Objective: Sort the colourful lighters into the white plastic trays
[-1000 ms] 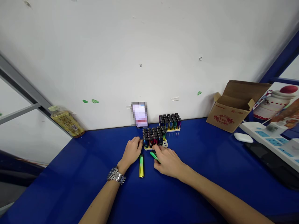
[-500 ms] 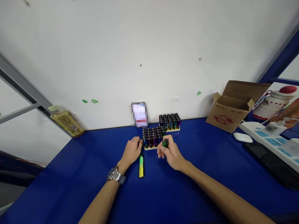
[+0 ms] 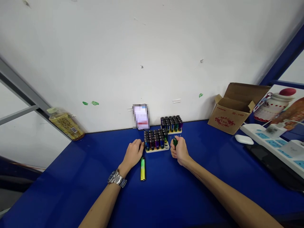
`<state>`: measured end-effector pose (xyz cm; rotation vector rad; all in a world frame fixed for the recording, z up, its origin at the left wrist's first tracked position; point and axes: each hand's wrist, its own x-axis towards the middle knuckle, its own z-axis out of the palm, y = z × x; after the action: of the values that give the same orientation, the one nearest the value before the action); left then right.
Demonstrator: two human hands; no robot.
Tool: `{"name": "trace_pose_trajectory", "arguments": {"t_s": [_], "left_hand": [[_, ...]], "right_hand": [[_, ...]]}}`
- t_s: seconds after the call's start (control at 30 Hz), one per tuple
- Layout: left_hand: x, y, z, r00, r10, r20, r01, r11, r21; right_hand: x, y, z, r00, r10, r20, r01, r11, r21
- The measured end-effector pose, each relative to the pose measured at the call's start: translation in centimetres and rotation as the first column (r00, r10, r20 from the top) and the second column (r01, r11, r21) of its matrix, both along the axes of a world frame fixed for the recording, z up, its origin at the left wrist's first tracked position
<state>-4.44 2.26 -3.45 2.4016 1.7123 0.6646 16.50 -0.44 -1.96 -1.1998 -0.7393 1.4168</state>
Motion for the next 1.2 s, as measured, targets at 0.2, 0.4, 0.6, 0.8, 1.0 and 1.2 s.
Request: {"name": "trace_pose_trajectory", "arguments": {"t_s": [0.2,0.4,0.6,0.8,1.0,1.2], "left_hand": [[-0.05,0.03,-0.03,1.0,-0.008,-0.009,0.008,1.0,-0.003],[-0.04,0.01,-0.02,1.0,-0.003,-0.016,0.003,1.0,0.002],[0.01,0.0,0.03,1.0,-0.005,-0.006,0.005,1.0,0.001],[0.0,0.02,0.01,1.0,-0.003,-0.007,0.003,1.0,0.004],[0.0,0.0,0.03,1.0,-0.004,0.0,0.004,1.0,0.006],[0.04,0.02,-0.04,1.0,-0.004,0.004,0.004,1.0,0.013]], "right_hand": [[-0.05,-0.12,0.12,0.997,-0.013,0.07,0.014,1.0,-0.014],[0.06,-0.12,0.38,0.998,0.067,0.02,-0.065,0.995,-0.08],[-0.09,-0.01,0.06,0.997,0.015,0.074,-0.012,0.999,-0.042],[-0.18,0.01,0.16,0.997,0.025,0.077,-0.021,0.998,-0.053],[-0.09,0.01,0.18,0.997,0.027,0.075,-0.023,0.998,-0.056],[-0.03,0.0,0.16,0.996,0.03,0.083,-0.026,0.998,-0.053]]}}
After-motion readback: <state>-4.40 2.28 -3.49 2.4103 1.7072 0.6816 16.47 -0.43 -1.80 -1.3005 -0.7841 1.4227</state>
